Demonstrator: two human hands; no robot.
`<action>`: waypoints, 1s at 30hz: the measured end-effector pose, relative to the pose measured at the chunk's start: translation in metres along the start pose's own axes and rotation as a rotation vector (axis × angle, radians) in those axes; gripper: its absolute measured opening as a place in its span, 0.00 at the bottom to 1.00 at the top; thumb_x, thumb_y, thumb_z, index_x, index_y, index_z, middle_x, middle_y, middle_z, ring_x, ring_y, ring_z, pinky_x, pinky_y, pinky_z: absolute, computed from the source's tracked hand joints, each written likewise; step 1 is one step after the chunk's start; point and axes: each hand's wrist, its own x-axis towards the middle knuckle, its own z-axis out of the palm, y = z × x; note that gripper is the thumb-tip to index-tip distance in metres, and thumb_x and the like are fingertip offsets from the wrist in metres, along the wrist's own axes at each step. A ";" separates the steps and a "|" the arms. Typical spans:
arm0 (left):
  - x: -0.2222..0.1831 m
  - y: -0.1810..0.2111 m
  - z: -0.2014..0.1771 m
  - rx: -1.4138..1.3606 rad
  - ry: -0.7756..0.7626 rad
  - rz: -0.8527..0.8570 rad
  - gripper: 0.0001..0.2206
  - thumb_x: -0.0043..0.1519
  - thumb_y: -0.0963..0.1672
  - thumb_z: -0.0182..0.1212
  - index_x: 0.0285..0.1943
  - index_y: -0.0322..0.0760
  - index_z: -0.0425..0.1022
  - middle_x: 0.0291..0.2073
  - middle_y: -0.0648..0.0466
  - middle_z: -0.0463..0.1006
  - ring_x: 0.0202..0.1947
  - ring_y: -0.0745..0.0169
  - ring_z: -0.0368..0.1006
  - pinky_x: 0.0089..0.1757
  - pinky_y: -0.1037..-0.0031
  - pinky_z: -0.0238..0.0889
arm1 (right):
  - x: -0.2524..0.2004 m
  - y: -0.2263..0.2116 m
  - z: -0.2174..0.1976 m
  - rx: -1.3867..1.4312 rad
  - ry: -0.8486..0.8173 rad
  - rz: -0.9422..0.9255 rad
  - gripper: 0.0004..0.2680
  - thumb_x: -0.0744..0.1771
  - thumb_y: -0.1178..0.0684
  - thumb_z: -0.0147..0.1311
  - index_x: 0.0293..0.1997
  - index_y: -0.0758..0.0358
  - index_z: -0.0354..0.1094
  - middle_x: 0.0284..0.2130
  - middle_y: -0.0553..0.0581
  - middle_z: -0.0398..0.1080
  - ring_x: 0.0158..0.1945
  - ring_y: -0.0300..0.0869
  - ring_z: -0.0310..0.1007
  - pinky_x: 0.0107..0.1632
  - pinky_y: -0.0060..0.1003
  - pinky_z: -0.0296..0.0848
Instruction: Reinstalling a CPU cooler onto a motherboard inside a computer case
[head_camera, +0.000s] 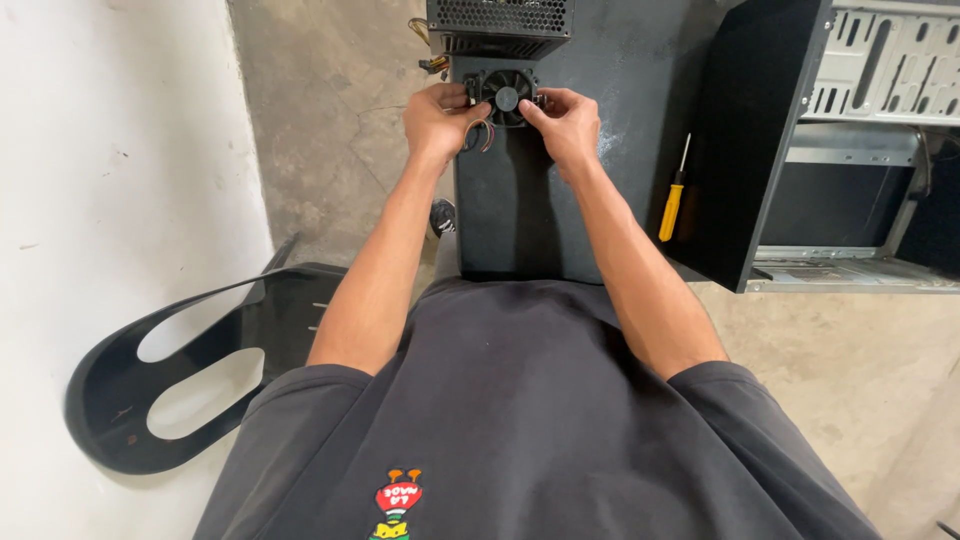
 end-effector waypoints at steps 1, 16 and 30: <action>-0.004 0.000 -0.001 -0.003 0.022 0.041 0.27 0.52 0.48 0.78 0.59 0.38 0.76 0.51 0.49 0.81 0.52 0.50 0.81 0.55 0.57 0.80 | -0.002 -0.001 -0.001 -0.015 -0.004 -0.012 0.17 0.61 0.40 0.68 0.50 0.56 0.79 0.34 0.45 0.76 0.40 0.32 0.73 0.46 0.32 0.74; 0.009 -0.026 0.008 -0.168 0.029 0.075 0.24 0.54 0.49 0.72 0.59 0.39 0.77 0.50 0.46 0.84 0.49 0.54 0.83 0.50 0.65 0.78 | -0.003 -0.003 -0.011 0.126 -0.141 0.111 0.18 0.67 0.38 0.52 0.56 0.56 0.75 0.48 0.49 0.76 0.54 0.40 0.72 0.53 0.43 0.72; 0.000 -0.015 -0.006 -0.416 0.003 -0.080 0.19 0.63 0.46 0.61 0.63 0.39 0.72 0.45 0.46 0.82 0.28 0.53 0.81 0.34 0.64 0.78 | -0.005 0.014 -0.017 0.186 -0.092 0.026 0.17 0.69 0.39 0.46 0.62 0.52 0.66 0.50 0.52 0.76 0.51 0.38 0.75 0.49 0.42 0.74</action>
